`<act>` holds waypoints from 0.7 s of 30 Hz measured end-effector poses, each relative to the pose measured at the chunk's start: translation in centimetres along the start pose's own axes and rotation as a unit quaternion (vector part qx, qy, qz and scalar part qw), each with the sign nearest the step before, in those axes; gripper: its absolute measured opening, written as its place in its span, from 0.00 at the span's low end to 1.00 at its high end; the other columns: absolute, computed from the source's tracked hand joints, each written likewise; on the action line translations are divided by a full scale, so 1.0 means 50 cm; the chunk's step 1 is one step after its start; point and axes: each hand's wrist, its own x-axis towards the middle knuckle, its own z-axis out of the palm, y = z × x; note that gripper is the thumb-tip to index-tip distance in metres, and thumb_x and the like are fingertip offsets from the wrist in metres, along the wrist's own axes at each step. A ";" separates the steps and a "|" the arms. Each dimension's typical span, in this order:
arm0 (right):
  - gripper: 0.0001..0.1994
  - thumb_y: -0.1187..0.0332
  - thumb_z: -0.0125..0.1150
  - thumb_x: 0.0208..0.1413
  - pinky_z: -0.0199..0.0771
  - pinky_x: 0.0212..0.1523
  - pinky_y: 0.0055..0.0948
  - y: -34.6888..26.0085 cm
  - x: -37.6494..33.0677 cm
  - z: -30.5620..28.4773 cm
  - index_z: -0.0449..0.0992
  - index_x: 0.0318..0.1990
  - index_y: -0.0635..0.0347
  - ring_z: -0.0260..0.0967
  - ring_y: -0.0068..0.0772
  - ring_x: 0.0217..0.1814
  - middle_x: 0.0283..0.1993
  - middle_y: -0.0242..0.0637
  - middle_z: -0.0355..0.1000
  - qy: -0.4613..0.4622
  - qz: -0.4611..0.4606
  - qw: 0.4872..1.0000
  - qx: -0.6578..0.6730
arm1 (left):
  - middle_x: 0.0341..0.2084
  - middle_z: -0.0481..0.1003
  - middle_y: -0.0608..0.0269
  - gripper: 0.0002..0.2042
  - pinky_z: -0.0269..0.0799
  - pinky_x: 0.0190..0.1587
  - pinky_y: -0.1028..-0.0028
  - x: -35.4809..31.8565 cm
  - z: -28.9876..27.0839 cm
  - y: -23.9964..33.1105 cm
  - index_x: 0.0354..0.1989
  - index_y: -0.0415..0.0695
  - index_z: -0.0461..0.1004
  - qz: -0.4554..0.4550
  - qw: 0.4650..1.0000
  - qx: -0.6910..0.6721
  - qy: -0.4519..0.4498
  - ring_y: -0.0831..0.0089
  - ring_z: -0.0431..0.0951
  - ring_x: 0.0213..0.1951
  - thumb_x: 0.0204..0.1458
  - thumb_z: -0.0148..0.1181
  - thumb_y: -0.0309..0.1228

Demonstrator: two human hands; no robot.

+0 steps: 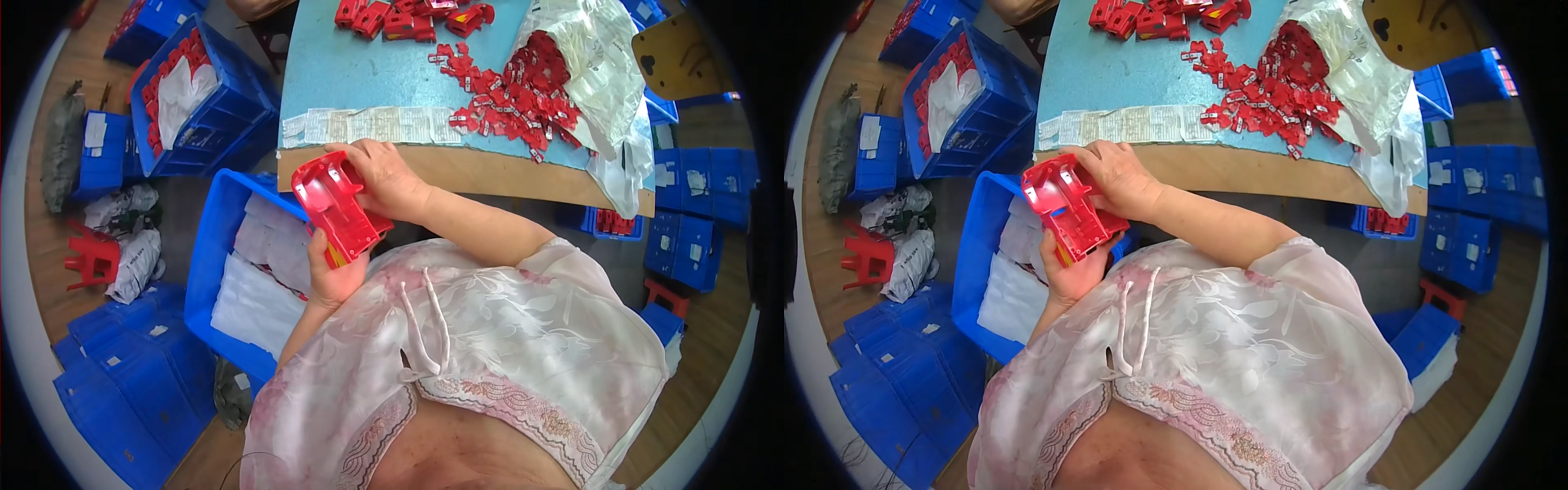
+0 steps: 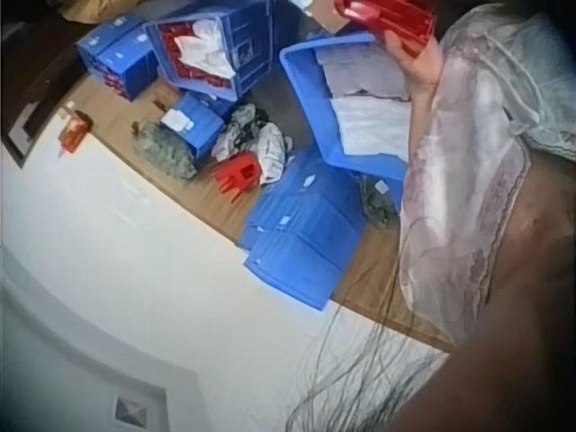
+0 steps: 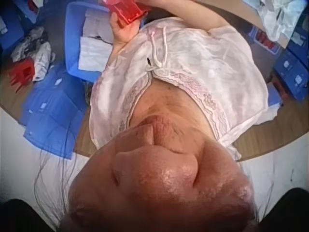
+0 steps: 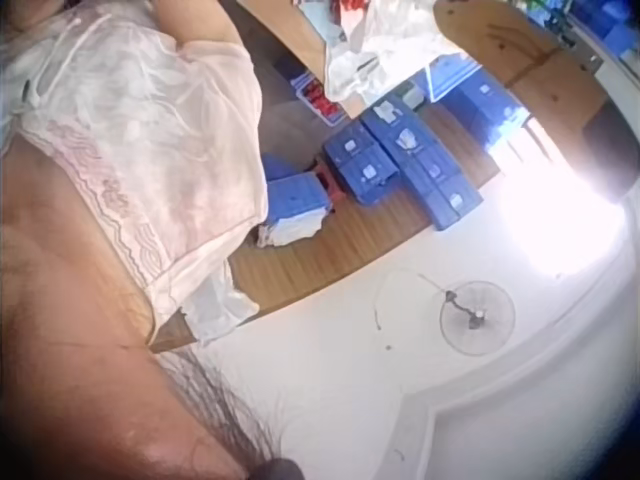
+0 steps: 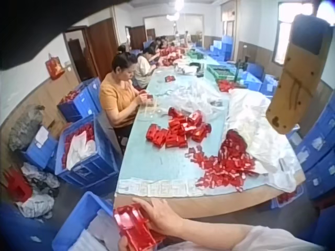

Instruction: The person attaches small pieces to toy car bodies by hand and packs the assembled toy cars into blue crates, covering layers with foam sheets.

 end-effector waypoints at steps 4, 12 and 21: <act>0.41 0.65 0.71 0.42 0.60 0.57 0.45 0.041 -0.006 -0.033 0.59 0.67 0.52 0.67 0.48 0.50 0.45 0.45 0.68 0.007 -0.045 0.999 -0.025 | 0.63 0.65 0.61 0.37 0.65 0.60 0.50 0.022 0.046 -0.033 0.69 0.52 0.56 -0.011 0.998 -0.064 0.011 0.60 0.67 0.62 0.57 0.49 0.61; 0.40 0.62 0.71 0.42 0.64 0.58 0.45 0.137 -0.015 -0.026 0.61 0.66 0.56 0.67 0.49 0.54 0.49 0.48 0.69 -0.101 0.081 0.992 0.003 | 0.61 0.67 0.61 0.34 0.69 0.55 0.52 0.095 0.051 -0.067 0.67 0.54 0.60 -0.061 0.996 -0.027 0.054 0.62 0.69 0.59 0.57 0.46 0.62; 0.15 0.62 0.60 0.58 0.74 0.51 0.42 0.692 0.087 -0.177 0.78 0.48 0.59 0.76 0.52 0.48 0.44 0.53 0.77 0.150 0.353 0.910 -0.157 | 0.65 0.63 0.57 0.38 0.64 0.58 0.47 0.160 0.087 -0.015 0.67 0.52 0.61 0.010 0.973 -0.229 0.040 0.53 0.65 0.62 0.52 0.54 0.62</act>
